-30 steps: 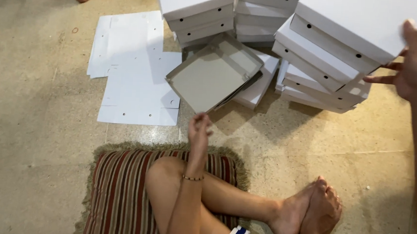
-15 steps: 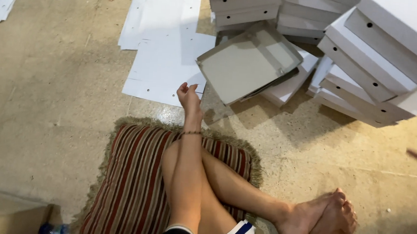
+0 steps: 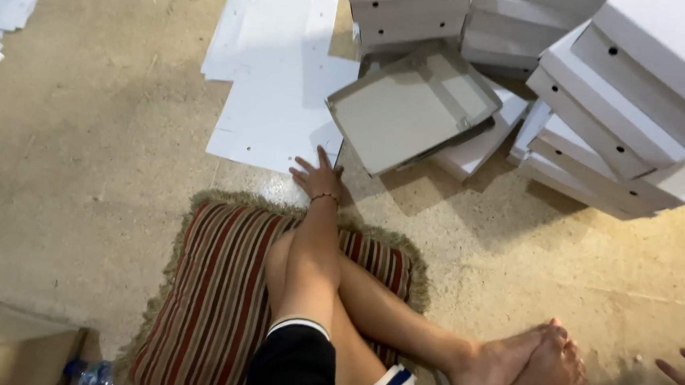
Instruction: Assembling white cardboard boxes from flat templates by folding and interlocking tabs
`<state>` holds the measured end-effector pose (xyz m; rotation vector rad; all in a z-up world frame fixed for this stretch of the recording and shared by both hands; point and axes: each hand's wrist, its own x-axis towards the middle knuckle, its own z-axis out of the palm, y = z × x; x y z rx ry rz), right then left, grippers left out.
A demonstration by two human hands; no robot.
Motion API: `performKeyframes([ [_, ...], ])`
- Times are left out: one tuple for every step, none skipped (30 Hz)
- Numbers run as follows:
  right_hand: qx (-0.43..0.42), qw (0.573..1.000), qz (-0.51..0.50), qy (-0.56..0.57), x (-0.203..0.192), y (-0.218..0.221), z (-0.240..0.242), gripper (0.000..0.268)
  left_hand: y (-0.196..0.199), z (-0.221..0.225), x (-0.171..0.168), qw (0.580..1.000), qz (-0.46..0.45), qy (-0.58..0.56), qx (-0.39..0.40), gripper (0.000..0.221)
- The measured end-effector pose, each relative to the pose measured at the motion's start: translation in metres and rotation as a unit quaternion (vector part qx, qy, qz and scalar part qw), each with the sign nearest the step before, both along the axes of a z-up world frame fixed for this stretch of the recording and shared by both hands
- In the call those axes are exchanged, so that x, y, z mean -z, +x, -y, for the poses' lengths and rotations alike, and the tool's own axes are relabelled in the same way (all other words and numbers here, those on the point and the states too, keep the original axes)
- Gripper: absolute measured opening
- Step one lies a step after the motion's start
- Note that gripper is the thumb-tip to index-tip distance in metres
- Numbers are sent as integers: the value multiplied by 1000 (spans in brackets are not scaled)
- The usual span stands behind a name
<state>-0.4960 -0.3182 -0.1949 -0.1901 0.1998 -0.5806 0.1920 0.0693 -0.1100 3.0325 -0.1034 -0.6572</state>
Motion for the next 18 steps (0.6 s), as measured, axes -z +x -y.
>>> performKeyframes([
  [0, 1000, -4, 2, -12, 7, -10, 89, -1, -2, 19, 1000, -4, 2, 0, 70],
  [30, 998, -30, -49, -23, 19, -14, 59, 3, 1, 35, 999, 43, 18, 6, 70],
  [61, 993, -54, -91, -35, 31, -19, 32, 7, 5, 50, 995, 90, 34, 10, 70],
  [63, 992, -52, -93, -47, 35, -24, 32, 3, 5, 37, 995, 92, 31, 11, 70],
  [61, 996, -23, -56, -58, 40, -29, 31, -1, 6, 24, 996, 78, 40, 24, 72],
  [59, 998, 9, -15, -69, 46, -35, 32, -5, 4, 12, 996, 64, 50, 36, 74],
  [59, 998, 10, -17, -71, 45, -37, 32, 6, 2, 35, 996, 65, 49, 36, 74],
  [71, 994, -53, -65, -72, 45, -38, 36, 17, -2, 58, 992, 114, 44, 43, 64],
  [83, 983, -116, -112, -74, 45, -39, 41, 28, -5, 81, 985, 163, 39, 49, 55],
  [83, 984, -114, -112, -78, 47, -39, 41, 18, -3, 46, 984, 165, 38, 49, 55],
  [64, 989, -81, -107, -82, 50, -38, 43, 8, -1, 11, 995, 96, 16, 35, 66],
  [43, 993, -50, -98, -85, 50, -40, 47, -4, -1, -22, 999, 25, -5, 23, 79],
  [43, 993, -50, -98, -95, 60, -48, 47, 1, 0, -18, 999, 26, -4, 23, 79],
  [26, 916, -307, -256, -108, 69, -51, 45, 3, 3, -13, 999, 10, -28, 37, 77],
  [-10, 791, -509, -340, -121, 78, -55, 47, 6, 5, -7, 997, -7, -53, 51, 77],
  [-12, 788, -511, -343, -103, 67, -43, 47, 8, 6, -8, 997, -10, -55, 48, 77],
  [-2, 798, -510, -320, -85, 57, -32, 39, 10, 7, -10, 997, -11, -22, 70, 74],
  [9, 808, -508, -298, -66, 49, -20, 33, 15, 6, -12, 996, -10, 12, 91, 74],
])
